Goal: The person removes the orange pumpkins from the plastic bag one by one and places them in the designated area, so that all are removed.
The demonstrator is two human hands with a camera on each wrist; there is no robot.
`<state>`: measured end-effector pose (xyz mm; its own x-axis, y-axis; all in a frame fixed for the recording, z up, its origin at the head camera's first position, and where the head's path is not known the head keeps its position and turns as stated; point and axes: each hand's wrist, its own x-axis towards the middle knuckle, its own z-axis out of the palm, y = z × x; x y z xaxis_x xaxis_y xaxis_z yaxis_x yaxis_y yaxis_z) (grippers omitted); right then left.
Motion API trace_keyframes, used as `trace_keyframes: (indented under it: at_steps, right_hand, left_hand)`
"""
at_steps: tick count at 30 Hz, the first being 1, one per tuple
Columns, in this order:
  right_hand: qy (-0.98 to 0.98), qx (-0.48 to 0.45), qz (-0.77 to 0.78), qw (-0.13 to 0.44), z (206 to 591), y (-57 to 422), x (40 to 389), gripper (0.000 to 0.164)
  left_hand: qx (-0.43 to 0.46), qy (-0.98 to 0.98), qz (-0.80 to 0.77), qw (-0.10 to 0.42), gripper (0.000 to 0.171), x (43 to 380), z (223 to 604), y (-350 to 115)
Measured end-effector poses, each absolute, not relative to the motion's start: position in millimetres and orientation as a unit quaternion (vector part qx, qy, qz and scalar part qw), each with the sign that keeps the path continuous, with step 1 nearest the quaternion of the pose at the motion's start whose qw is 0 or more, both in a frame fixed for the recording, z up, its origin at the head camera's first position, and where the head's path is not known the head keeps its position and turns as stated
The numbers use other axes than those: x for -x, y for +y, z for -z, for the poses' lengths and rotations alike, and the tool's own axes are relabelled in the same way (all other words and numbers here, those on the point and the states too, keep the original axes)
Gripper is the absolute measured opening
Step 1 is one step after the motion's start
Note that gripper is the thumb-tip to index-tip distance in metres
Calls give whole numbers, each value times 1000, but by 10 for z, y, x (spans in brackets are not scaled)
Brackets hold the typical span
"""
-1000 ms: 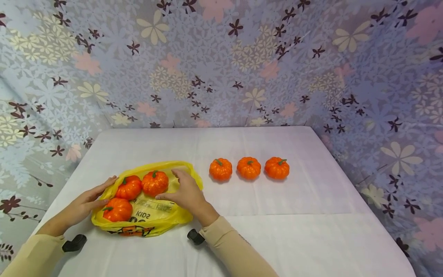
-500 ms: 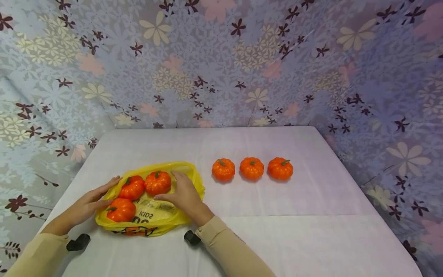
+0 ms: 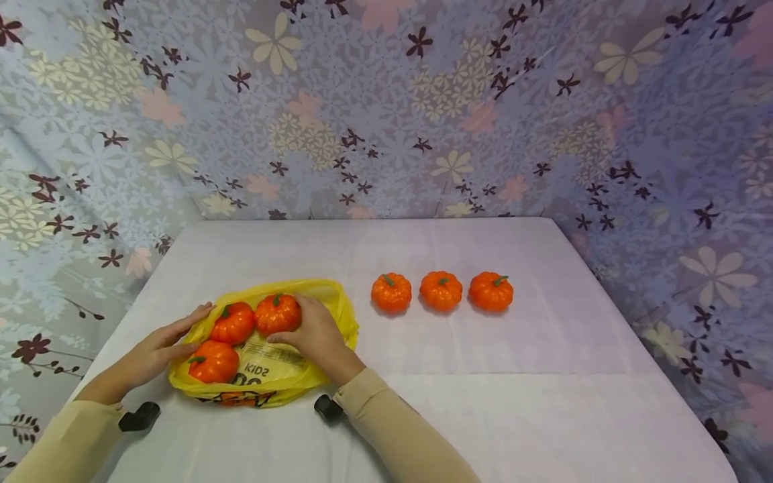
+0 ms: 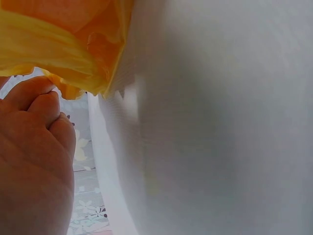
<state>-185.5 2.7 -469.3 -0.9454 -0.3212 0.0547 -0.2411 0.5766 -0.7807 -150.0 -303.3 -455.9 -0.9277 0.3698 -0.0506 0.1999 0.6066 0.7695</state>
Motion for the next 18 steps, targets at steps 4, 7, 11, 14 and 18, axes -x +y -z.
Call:
trace_keyframes:
  at_steps: [4, 7, 11, 14, 18]
  right_hand:
    - [884, 162, 436, 44, 4709, -2, 1876, 86]
    - [881, 165, 441, 41, 4726, -13, 1880, 79]
    - [880, 166, 444, 35, 4740, -18, 1883, 73]
    - [878, 170, 446, 32, 4749, -12, 1882, 71]
    - [875, 172, 451, 27, 4759, 1, 1886, 70]
  left_hand:
    - [-159, 891, -412, 104, 65, 1503, 4555, -3039]
    - [-159, 892, -410, 105, 66, 1501, 4557, -3044]
    - [-163, 891, -410, 102, 66, 1502, 4565, -3051]
    - [-164, 891, -410, 102, 66, 1501, 4564, -3049]
    - [-161, 893, -407, 101, 66, 1501, 4554, -3042]
